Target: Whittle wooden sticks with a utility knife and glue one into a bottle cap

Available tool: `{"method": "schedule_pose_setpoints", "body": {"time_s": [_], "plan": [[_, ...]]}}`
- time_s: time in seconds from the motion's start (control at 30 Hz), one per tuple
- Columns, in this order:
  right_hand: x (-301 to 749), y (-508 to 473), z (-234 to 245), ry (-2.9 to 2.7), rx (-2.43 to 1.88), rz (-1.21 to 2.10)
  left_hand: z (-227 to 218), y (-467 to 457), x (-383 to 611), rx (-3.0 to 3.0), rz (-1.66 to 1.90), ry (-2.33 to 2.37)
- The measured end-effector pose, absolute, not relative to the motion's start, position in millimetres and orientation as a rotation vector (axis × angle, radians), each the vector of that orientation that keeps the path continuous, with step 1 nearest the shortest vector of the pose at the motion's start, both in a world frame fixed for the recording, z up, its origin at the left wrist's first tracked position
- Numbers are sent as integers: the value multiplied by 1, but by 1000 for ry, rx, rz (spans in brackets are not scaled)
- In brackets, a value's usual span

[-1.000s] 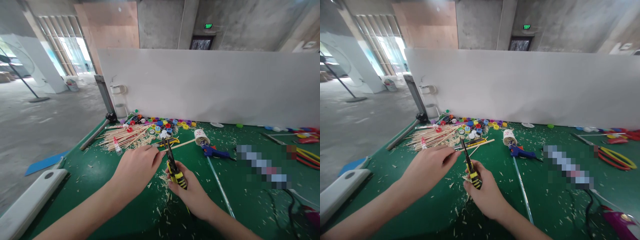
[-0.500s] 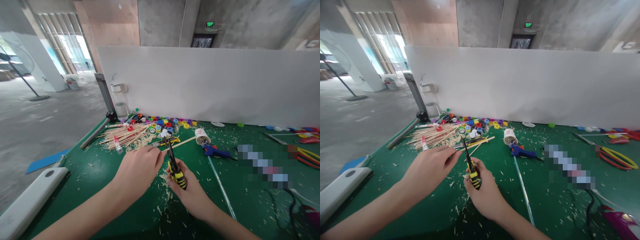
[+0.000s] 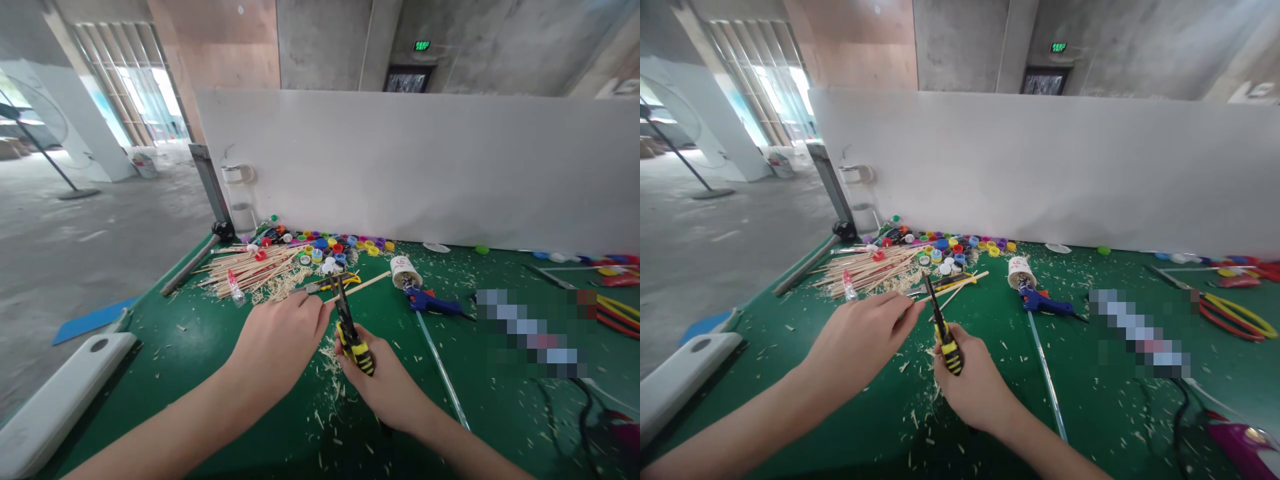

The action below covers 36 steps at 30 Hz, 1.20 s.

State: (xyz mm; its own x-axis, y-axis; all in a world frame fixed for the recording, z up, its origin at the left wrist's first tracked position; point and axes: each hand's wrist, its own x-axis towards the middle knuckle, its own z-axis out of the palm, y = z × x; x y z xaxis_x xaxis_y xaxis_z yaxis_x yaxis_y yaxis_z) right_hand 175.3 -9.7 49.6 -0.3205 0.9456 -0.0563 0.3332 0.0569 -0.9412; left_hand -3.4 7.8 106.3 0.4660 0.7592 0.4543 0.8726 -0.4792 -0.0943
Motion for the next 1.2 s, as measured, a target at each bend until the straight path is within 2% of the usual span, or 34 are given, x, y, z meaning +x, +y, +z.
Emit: {"method": "schedule_pose_setpoints", "body": {"time_s": [0.27,0.53,0.97,1.2], "plan": [[171,-8,44,-1706,-1290,1223,109,7,-3,-2416,-477,-1415],[176,-10,46,-1587,-1287,1436,108,13,-6,-2371,-435,-1276],[174,-7,44,-1668,-1301,1343,107,7,-3,-2336,-412,-1218],[180,-6,47,-1588,-1247,1482,105,9,-5,-2356,-386,-1252]]}}
